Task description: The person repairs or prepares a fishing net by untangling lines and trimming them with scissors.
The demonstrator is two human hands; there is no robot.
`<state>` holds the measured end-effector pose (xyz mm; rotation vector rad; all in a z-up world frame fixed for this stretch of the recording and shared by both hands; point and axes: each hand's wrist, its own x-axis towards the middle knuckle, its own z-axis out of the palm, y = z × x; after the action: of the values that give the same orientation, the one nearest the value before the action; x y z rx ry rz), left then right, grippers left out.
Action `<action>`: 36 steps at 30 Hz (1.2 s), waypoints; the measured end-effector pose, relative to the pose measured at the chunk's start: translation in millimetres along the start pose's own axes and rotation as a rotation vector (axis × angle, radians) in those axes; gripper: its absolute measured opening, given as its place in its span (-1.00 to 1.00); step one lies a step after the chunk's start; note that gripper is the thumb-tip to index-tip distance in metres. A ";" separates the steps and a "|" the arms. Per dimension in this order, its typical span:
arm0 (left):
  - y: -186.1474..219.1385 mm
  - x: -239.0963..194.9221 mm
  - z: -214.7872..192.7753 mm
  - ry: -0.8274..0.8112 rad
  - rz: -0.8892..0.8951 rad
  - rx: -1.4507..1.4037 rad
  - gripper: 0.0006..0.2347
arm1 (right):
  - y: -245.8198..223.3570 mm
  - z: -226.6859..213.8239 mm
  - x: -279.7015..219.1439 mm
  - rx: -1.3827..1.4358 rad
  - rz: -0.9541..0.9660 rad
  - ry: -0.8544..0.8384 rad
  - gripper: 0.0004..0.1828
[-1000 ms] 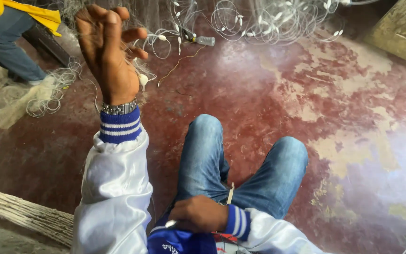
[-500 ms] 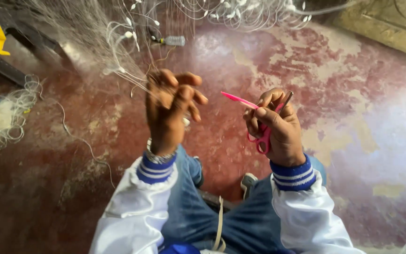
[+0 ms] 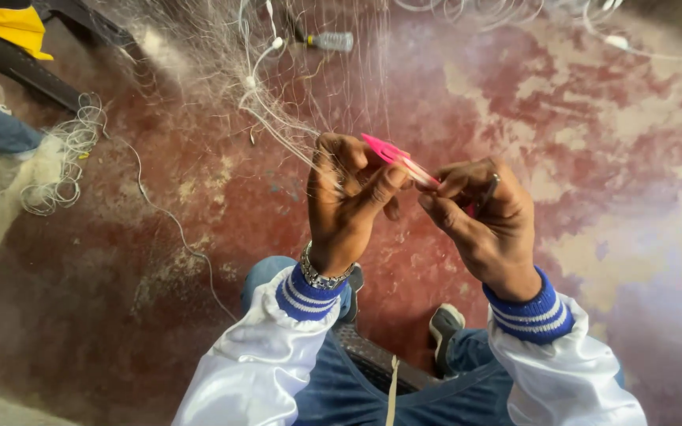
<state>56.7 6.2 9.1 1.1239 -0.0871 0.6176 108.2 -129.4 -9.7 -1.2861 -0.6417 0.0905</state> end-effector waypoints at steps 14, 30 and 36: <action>-12.3 -21.5 -1.0 -0.101 -0.091 0.407 -0.74 | -34.7 -10.6 9.2 -0.435 -0.135 -0.253 -0.82; 0.5 -31.4 -17.3 0.070 -0.471 -0.548 -0.75 | -33.4 -49.6 -0.3 0.671 0.084 0.110 -0.83; -6.0 -28.5 -18.2 0.062 -0.534 -0.561 -0.74 | -8.8 -100.8 -15.4 0.893 0.057 0.020 -0.70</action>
<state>31.7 8.2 -14.4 0.5428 0.0894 0.1271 142.5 -225.2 -21.3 -0.4398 -0.4572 0.3666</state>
